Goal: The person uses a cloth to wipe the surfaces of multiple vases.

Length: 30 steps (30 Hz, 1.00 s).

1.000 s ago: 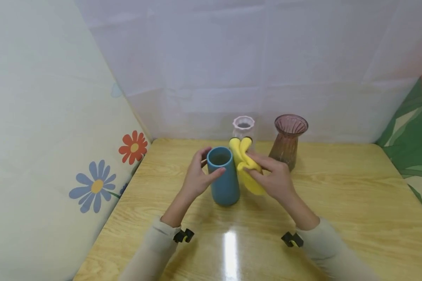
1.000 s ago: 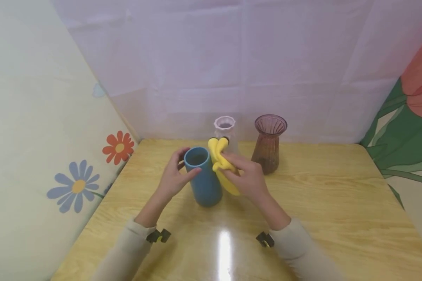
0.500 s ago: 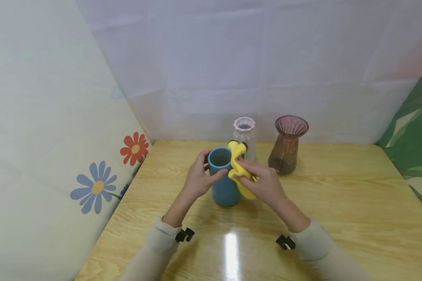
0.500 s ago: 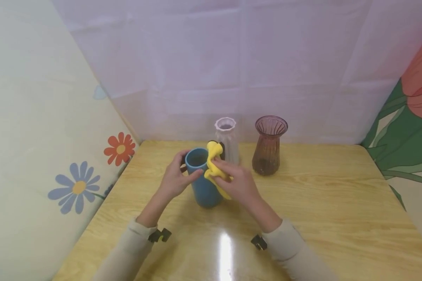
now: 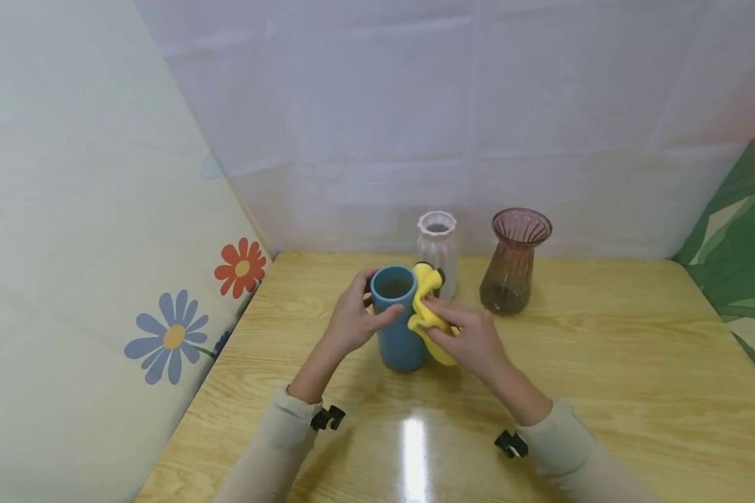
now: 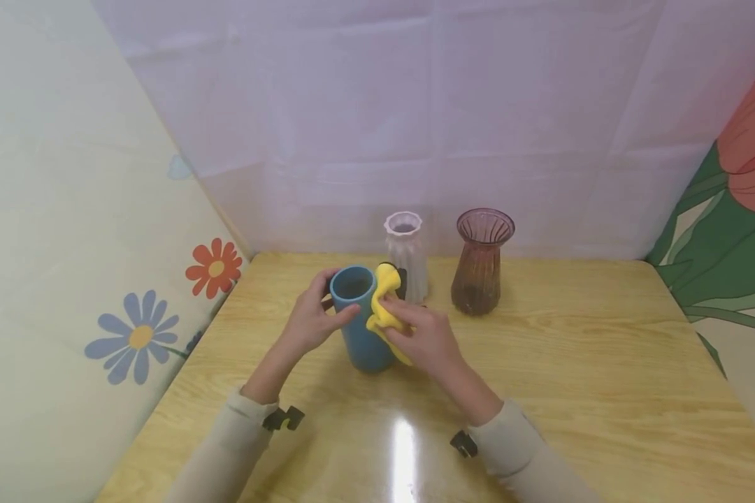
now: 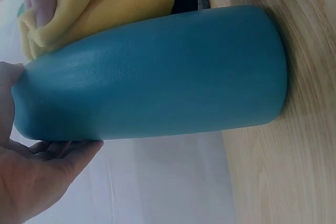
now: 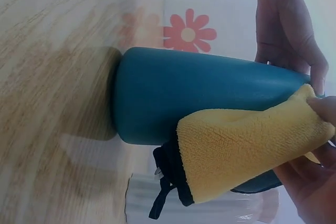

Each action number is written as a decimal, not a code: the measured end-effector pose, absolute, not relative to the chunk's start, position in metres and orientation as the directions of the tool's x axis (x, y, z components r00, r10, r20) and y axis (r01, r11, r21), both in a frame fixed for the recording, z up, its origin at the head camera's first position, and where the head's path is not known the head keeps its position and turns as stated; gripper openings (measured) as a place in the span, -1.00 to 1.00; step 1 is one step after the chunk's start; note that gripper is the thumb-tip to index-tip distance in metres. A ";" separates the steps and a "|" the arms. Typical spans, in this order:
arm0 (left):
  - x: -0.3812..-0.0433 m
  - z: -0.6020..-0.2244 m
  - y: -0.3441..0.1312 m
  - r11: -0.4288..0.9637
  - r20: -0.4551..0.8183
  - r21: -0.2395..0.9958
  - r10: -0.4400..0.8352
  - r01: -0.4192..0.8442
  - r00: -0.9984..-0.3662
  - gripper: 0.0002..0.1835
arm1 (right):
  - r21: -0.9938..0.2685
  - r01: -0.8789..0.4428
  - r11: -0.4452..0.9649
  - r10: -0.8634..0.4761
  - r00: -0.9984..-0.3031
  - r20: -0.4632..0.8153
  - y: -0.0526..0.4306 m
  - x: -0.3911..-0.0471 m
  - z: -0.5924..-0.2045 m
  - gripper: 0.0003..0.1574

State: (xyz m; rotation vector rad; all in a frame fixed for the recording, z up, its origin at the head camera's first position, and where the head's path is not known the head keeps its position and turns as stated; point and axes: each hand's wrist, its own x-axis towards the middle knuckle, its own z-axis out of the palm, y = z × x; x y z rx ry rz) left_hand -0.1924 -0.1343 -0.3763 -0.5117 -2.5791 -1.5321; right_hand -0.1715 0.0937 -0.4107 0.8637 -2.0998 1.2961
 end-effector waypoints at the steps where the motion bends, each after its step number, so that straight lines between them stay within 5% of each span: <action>1: -0.193 -0.376 -0.135 0.437 0.248 0.836 0.241 0.333 -0.938 -0.21 | -0.576 -0.744 0.338 -0.246 -0.661 0.709 0.094 -0.171 -0.412 -0.48; 30: -0.209 -0.378 -0.148 0.351 0.244 0.854 0.379 0.383 -0.892 -0.25 | -0.522 -0.694 0.496 -0.345 -0.709 0.615 0.098 -0.159 -0.447 -0.55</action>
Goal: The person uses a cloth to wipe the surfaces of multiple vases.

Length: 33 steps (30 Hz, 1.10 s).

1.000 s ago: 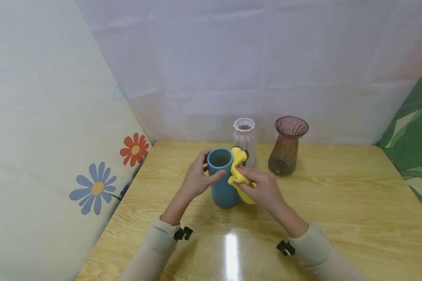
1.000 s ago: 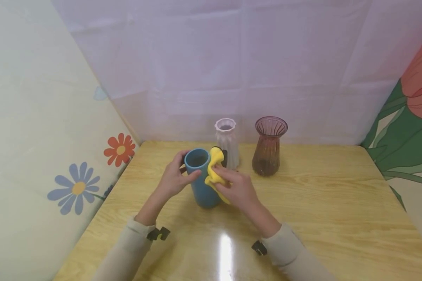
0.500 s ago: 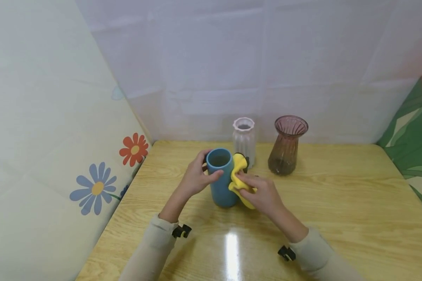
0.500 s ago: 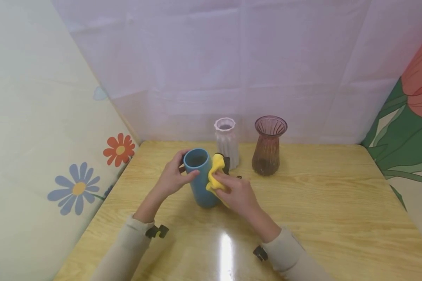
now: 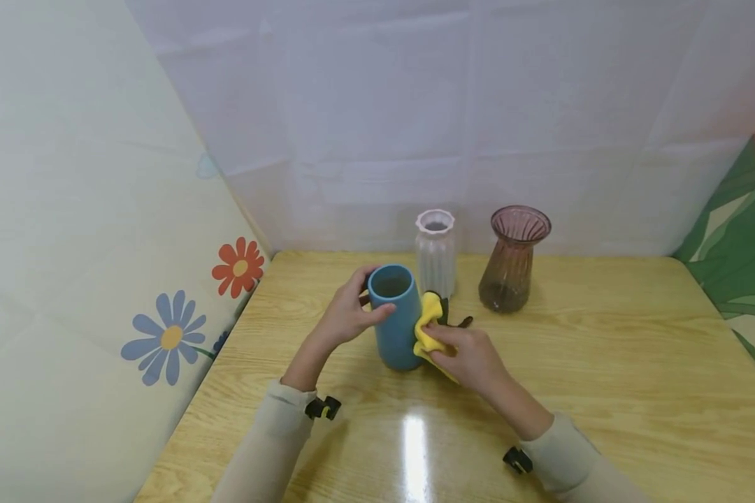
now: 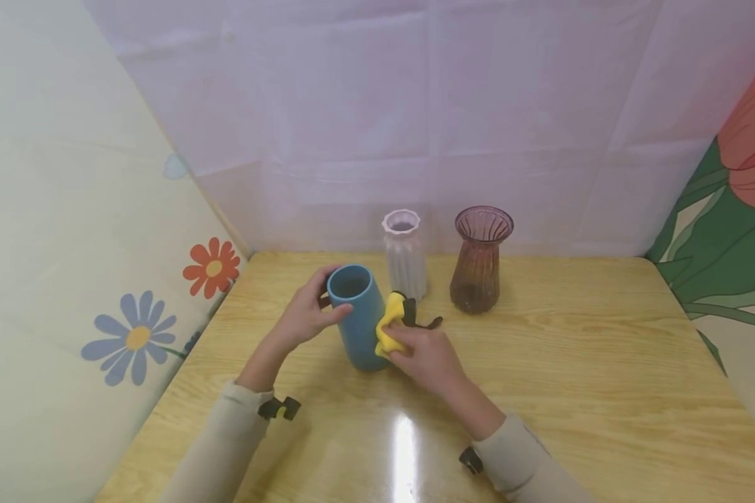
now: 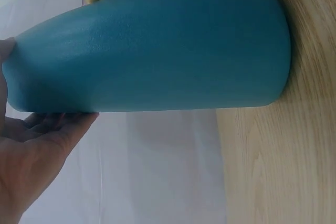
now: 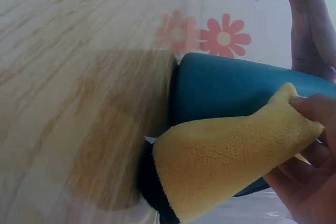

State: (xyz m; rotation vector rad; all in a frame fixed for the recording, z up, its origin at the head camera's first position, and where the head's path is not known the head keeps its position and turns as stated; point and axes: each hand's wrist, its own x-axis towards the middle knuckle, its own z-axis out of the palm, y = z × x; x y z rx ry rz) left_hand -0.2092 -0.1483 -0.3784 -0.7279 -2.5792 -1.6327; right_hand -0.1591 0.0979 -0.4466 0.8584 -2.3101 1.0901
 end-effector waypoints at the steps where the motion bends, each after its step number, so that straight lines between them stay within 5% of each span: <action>1: -0.210 -0.379 -0.149 0.348 0.244 0.856 0.381 0.383 -0.892 -0.26 | -0.522 -0.688 0.504 -0.357 -0.717 0.599 0.098 -0.159 -0.446 -0.57; 9: -0.212 -0.379 -0.151 0.318 0.251 0.863 0.404 0.392 -0.880 -0.26 | -0.501 -0.598 0.625 -0.468 -0.801 0.372 0.101 -0.158 -0.444 -0.59; 19: -0.218 -0.383 -0.156 0.306 0.251 0.861 0.439 0.406 -0.863 -0.25 | -0.389 -0.628 0.675 -0.569 -0.778 0.267 0.101 -0.161 -0.446 -0.65; 24: -0.219 -0.384 -0.162 0.277 0.265 0.861 0.472 0.427 -0.841 -0.22 | -0.515 -0.585 0.627 -0.571 -0.794 0.206 0.112 -0.170 -0.438 -0.68; 30: -0.211 -0.386 -0.158 0.260 0.300 0.857 0.450 0.445 -0.841 -0.07 | -0.715 -0.478 0.509 -0.357 -0.874 0.330 0.129 -0.176 -0.409 -0.63; 33: -0.201 -0.385 -0.149 0.283 0.332 0.853 0.353 0.438 -0.875 -0.03 | -0.736 -0.523 0.431 -0.240 -0.852 0.465 0.130 -0.177 -0.395 -0.59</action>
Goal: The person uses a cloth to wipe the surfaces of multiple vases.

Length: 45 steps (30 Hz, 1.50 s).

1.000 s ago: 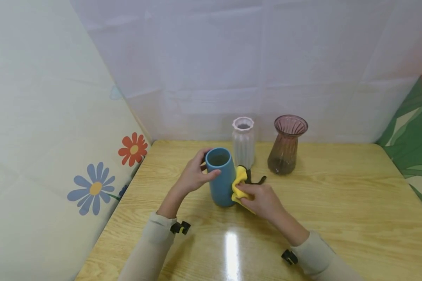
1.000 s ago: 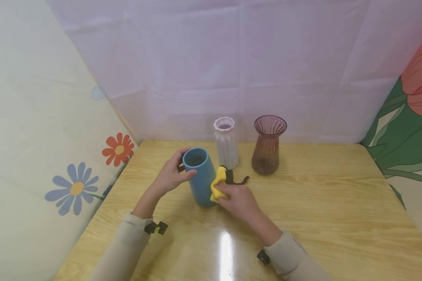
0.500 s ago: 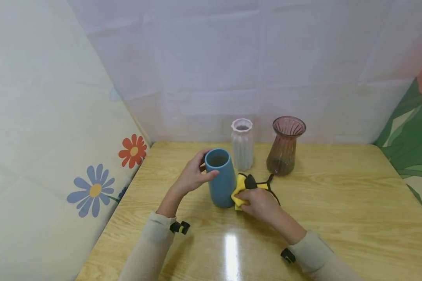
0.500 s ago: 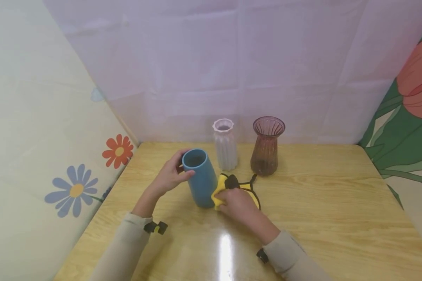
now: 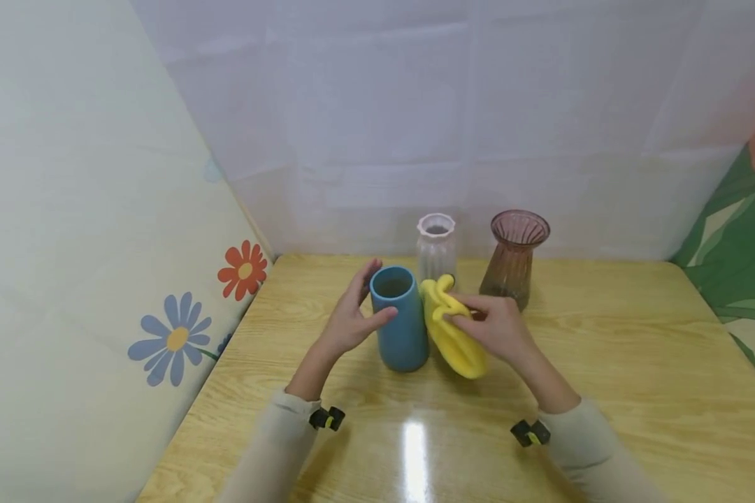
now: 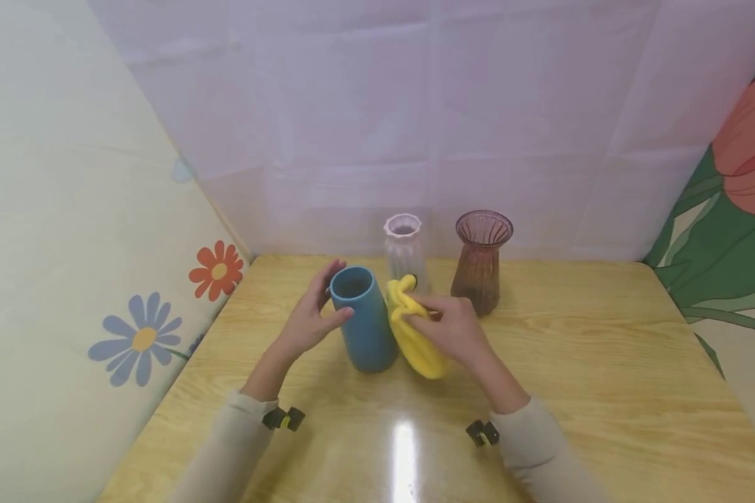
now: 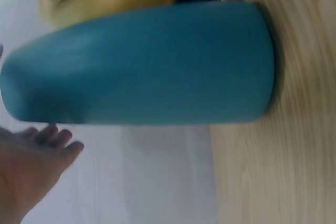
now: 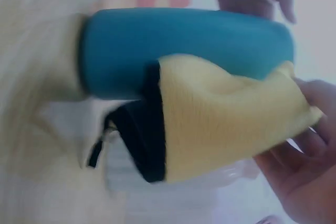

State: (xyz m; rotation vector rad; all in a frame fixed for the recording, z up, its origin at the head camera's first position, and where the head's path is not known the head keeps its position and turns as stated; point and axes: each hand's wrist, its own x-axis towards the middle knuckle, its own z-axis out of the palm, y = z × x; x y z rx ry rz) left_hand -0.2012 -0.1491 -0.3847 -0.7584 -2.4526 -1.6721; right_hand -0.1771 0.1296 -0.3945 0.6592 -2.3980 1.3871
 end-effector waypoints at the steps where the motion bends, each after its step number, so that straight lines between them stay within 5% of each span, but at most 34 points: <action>1: -0.199 -0.384 -0.146 0.288 0.345 0.853 0.314 0.435 -0.885 -0.04 | -0.729 -0.547 0.413 -0.214 -0.836 0.506 0.129 -0.177 -0.391 -0.58; 10: -0.188 -0.382 -0.124 0.373 0.347 0.854 0.111 0.363 -0.931 -0.15 | -0.586 -0.724 0.364 -0.233 -0.680 0.695 0.104 -0.179 -0.387 -0.48; 25: -0.189 -0.379 -0.127 0.414 0.289 0.849 0.157 0.329 -0.944 -0.14 | -0.550 -0.738 0.391 -0.275 -0.664 0.696 0.094 -0.173 -0.395 -0.48; 35: -0.192 -0.377 -0.134 0.387 0.267 0.862 0.203 0.328 -0.942 -0.15 | -0.431 -0.805 0.408 -0.311 -0.567 0.763 0.091 -0.171 -0.409 -0.48; 45: -0.199 -0.380 -0.141 0.342 0.274 0.870 0.261 0.354 -0.925 -0.21 | -0.404 -0.804 0.436 -0.327 -0.560 0.761 0.090 -0.166 -0.425 -0.45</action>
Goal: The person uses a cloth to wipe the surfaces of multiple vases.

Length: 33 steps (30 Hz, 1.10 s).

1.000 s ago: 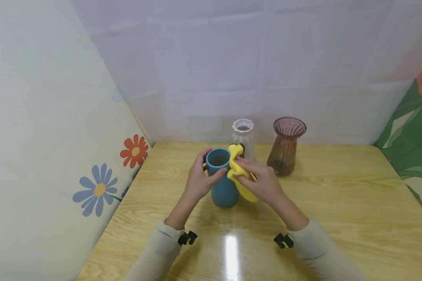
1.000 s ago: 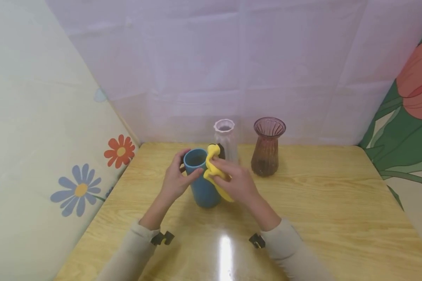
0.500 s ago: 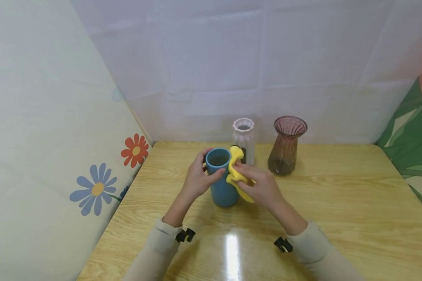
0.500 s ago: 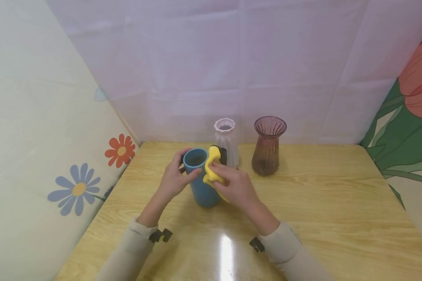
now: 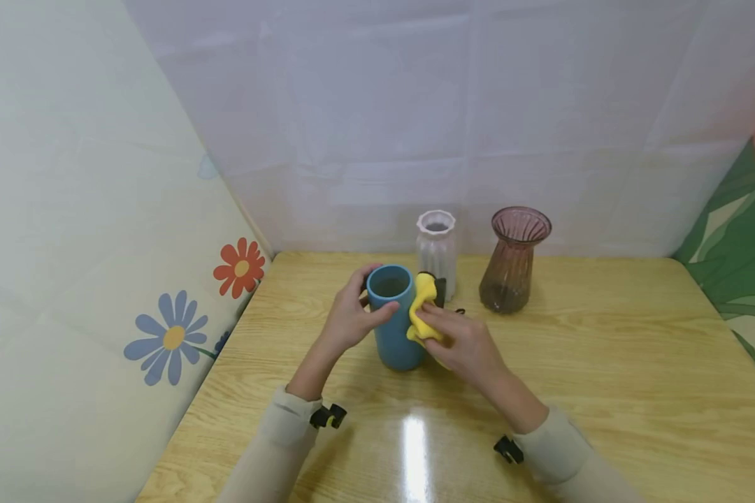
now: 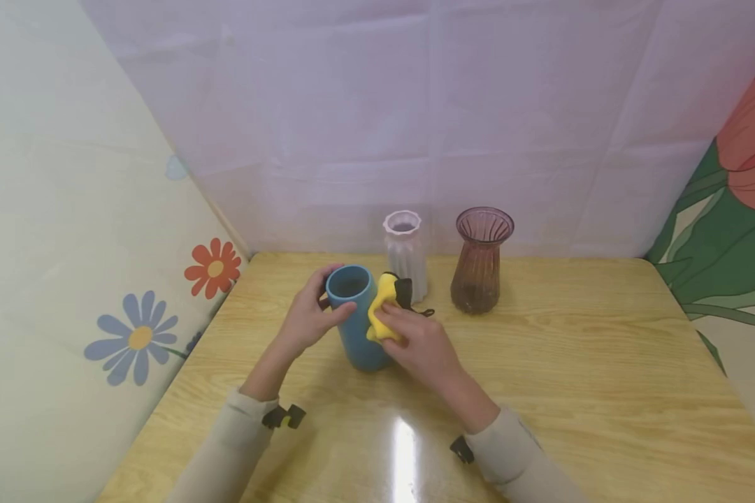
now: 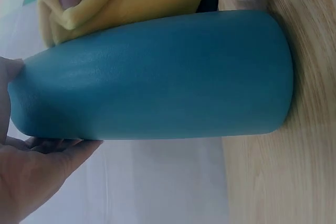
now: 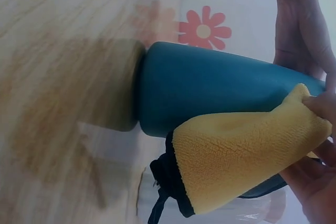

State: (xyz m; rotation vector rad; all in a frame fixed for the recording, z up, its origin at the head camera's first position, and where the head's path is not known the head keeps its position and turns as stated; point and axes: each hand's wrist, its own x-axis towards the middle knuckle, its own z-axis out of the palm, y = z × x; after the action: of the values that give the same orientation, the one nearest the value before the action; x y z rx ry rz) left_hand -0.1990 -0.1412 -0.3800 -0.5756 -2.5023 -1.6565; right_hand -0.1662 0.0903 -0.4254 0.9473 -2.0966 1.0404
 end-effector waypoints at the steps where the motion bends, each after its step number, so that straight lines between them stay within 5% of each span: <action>1: -0.200 -0.380 -0.142 0.338 0.277 0.870 0.268 0.360 -0.923 -0.22 | -0.405 -0.799 0.444 -0.330 -0.566 0.755 0.091 -0.165 -0.427 -0.44; 17: -0.209 -0.381 -0.150 0.284 0.272 0.882 0.341 0.375 -0.900 -0.23 | -0.425 -0.764 0.486 -0.381 -0.623 0.683 0.095 -0.161 -0.448 -0.46; 33: -0.220 -0.382 -0.153 0.229 0.272 0.895 0.398 0.382 -0.876 -0.24 | -0.417 -0.671 0.614 -0.496 -0.738 0.457 0.099 -0.158 -0.460 -0.54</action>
State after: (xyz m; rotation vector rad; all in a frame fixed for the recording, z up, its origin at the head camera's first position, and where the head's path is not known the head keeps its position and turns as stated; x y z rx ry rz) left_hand -0.2197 -0.1530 -0.3824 -0.7859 -2.4740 -1.7945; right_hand -0.1578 0.0990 -0.4595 0.9466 -2.5450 0.8360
